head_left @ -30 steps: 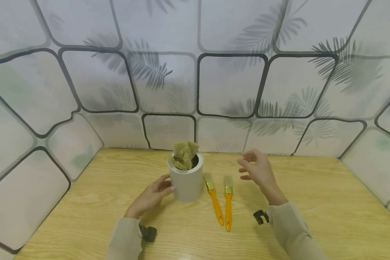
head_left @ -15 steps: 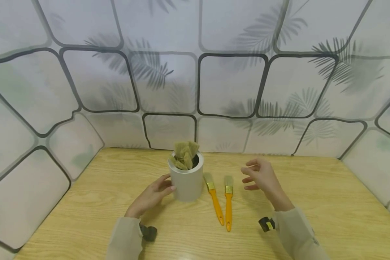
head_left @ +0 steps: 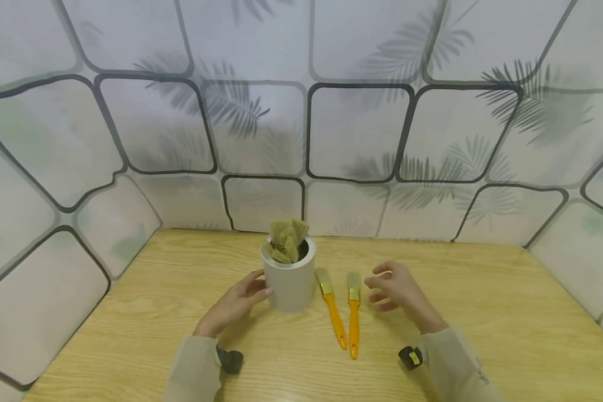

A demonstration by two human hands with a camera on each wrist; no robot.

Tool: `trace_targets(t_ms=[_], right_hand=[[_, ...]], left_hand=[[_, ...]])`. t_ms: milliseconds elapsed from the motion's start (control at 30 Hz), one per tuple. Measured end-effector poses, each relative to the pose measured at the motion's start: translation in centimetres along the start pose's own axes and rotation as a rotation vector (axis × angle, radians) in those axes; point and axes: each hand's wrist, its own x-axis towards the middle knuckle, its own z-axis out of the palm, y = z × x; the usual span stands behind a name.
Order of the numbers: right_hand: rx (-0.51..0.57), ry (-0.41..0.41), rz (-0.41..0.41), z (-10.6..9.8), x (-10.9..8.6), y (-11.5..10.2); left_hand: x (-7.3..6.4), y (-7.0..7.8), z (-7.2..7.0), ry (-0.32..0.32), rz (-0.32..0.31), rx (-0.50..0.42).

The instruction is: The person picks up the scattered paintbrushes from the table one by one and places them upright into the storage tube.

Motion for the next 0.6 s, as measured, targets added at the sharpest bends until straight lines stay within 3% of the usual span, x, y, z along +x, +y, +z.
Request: trace_targets(t_ms=[333,600], right_hand=[[-0.015,-0.045,0.058,1.5,-0.1,1.4],[-0.17,0.003,0.043,3.2,0.0,1.4]], left_hand=[[-0.2,0.2,0.1,-0.018,0.002,0.011],[-0.3,0.1,0.0,0.0,-0.007,0.003]])
